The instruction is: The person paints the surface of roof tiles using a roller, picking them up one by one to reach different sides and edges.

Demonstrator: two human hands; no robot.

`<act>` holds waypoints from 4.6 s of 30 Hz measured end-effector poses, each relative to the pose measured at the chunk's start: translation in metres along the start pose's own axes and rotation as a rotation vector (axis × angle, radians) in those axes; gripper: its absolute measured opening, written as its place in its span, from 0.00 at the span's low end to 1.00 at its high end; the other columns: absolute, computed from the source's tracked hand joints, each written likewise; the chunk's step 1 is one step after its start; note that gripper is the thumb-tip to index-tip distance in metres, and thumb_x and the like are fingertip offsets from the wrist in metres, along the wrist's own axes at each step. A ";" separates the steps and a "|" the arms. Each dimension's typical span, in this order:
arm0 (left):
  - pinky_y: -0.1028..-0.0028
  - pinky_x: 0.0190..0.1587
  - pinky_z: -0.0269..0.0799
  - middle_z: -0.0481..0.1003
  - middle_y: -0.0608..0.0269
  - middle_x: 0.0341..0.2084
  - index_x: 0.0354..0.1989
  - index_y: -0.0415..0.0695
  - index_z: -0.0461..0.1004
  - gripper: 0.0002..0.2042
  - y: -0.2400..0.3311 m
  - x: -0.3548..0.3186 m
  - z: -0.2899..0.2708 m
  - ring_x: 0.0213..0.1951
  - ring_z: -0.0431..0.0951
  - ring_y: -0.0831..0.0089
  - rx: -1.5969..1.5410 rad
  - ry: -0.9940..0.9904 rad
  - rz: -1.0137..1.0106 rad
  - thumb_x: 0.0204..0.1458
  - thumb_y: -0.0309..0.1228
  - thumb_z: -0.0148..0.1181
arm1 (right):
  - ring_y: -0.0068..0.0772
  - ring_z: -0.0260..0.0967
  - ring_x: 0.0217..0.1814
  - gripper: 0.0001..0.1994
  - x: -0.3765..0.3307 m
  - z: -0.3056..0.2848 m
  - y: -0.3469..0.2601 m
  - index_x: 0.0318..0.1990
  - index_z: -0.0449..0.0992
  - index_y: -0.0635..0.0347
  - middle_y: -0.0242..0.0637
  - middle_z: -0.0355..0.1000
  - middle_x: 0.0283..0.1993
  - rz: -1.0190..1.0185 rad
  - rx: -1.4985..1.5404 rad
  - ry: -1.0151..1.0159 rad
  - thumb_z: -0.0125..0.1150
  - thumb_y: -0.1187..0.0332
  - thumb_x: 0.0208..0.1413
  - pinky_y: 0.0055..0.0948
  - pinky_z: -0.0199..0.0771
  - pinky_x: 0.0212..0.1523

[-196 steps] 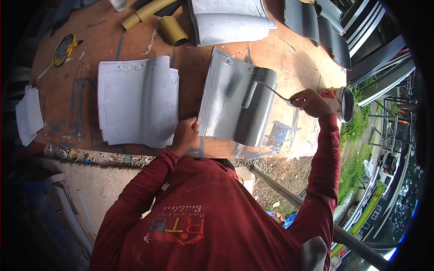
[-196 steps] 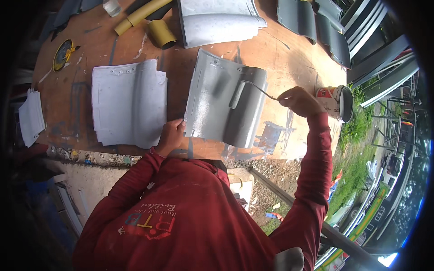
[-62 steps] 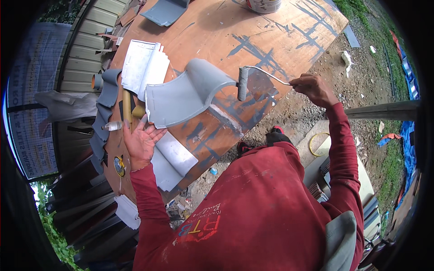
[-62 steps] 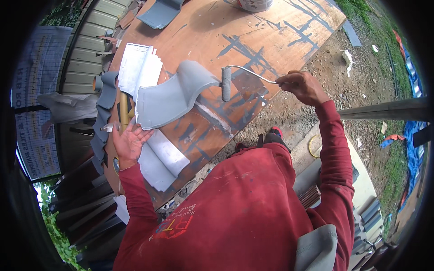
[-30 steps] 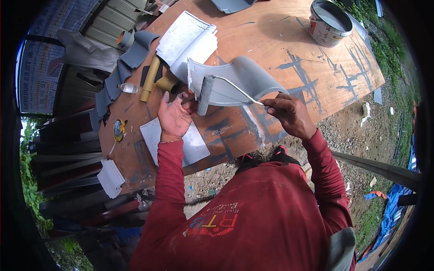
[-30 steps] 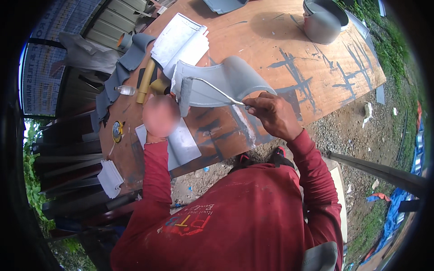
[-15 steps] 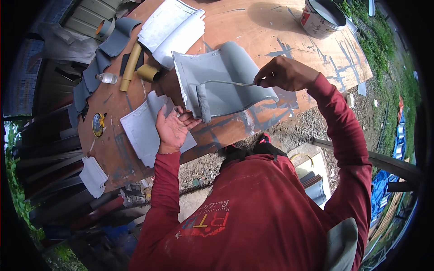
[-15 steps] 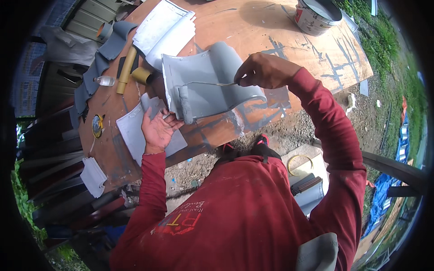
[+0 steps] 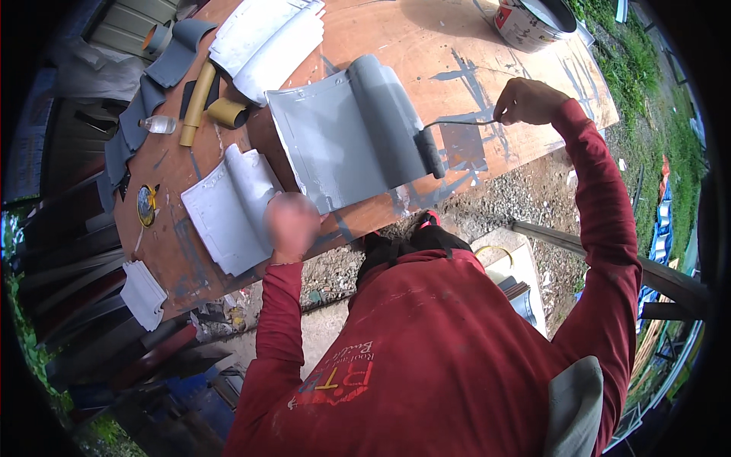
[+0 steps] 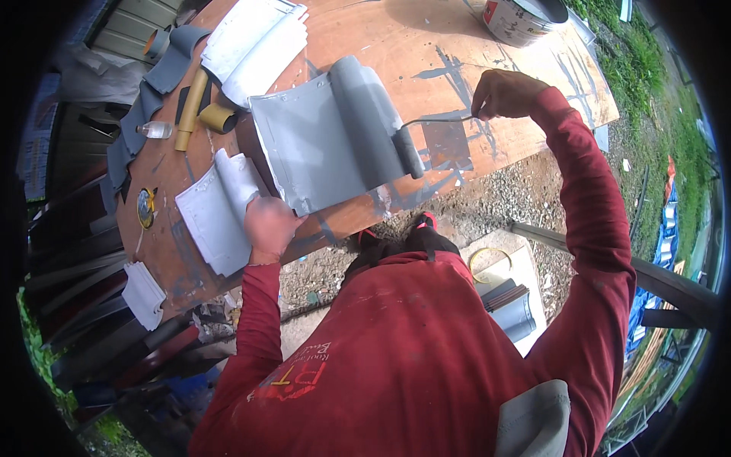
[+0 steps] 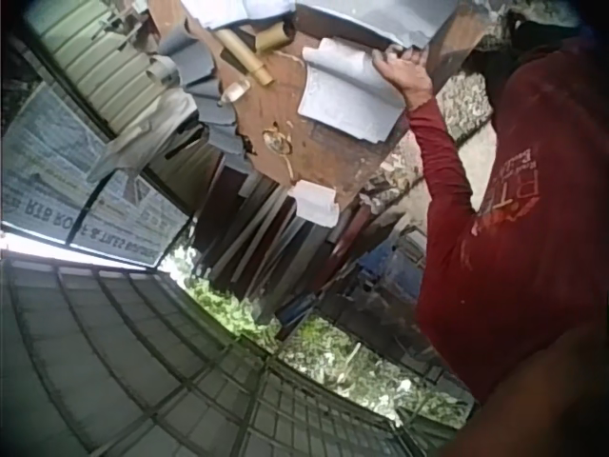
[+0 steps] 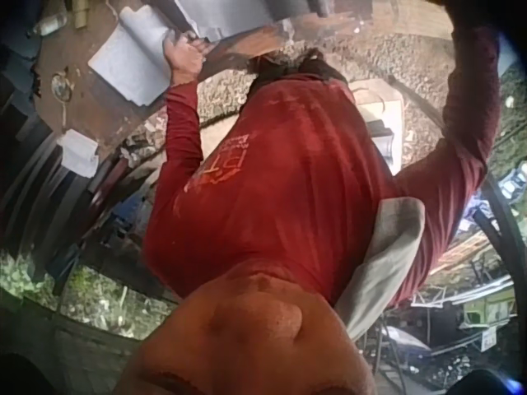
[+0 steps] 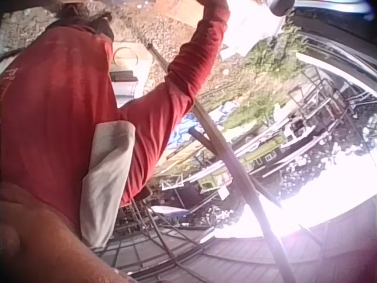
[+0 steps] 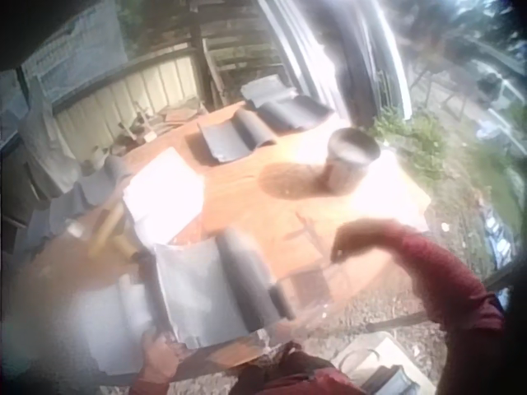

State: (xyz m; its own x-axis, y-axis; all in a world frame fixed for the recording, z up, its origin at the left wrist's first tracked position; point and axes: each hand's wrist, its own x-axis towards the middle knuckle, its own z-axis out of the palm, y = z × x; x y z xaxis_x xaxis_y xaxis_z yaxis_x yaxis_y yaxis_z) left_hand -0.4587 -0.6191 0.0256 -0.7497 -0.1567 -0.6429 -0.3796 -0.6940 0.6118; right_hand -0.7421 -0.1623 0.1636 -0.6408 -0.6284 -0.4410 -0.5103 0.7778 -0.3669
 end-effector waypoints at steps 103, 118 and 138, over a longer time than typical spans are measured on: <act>0.63 0.36 0.79 0.80 0.56 0.32 0.45 0.44 0.78 0.09 -0.377 -0.098 -0.408 0.31 0.81 0.66 0.579 0.399 -0.371 0.61 0.35 0.60 | 0.27 0.76 0.36 0.12 0.077 -0.064 -0.090 0.46 0.87 0.58 0.38 0.81 0.35 0.324 -0.153 -0.129 0.67 0.78 0.54 0.28 0.76 0.37; 0.70 0.34 0.80 0.79 0.61 0.31 0.40 0.40 0.78 0.09 -0.299 -0.048 -0.454 0.35 0.81 0.72 1.137 0.132 0.121 0.62 0.33 0.58 | 0.21 0.68 0.24 0.11 0.219 -0.016 -0.160 0.46 0.87 0.57 0.32 0.78 0.27 0.158 -0.086 -0.179 0.63 0.74 0.58 0.27 0.71 0.25; 0.69 0.35 0.79 0.79 0.57 0.35 0.47 0.39 0.77 0.10 -0.293 -0.085 -0.391 0.34 0.82 0.67 0.461 0.224 -0.353 0.61 0.31 0.61 | 0.21 0.69 0.40 0.23 -0.044 0.045 0.093 0.65 0.72 0.65 0.30 0.74 0.40 0.206 0.984 1.132 0.61 0.70 0.63 0.22 0.71 0.45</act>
State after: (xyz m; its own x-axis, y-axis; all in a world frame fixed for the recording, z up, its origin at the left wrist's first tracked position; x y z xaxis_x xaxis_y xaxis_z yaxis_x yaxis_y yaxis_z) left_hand -0.0722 -0.6773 -0.2791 -0.4234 -0.1516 -0.8932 -0.8164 -0.3634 0.4487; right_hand -0.7352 -0.0627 0.1122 -0.9753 0.1825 0.1247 -0.0779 0.2442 -0.9666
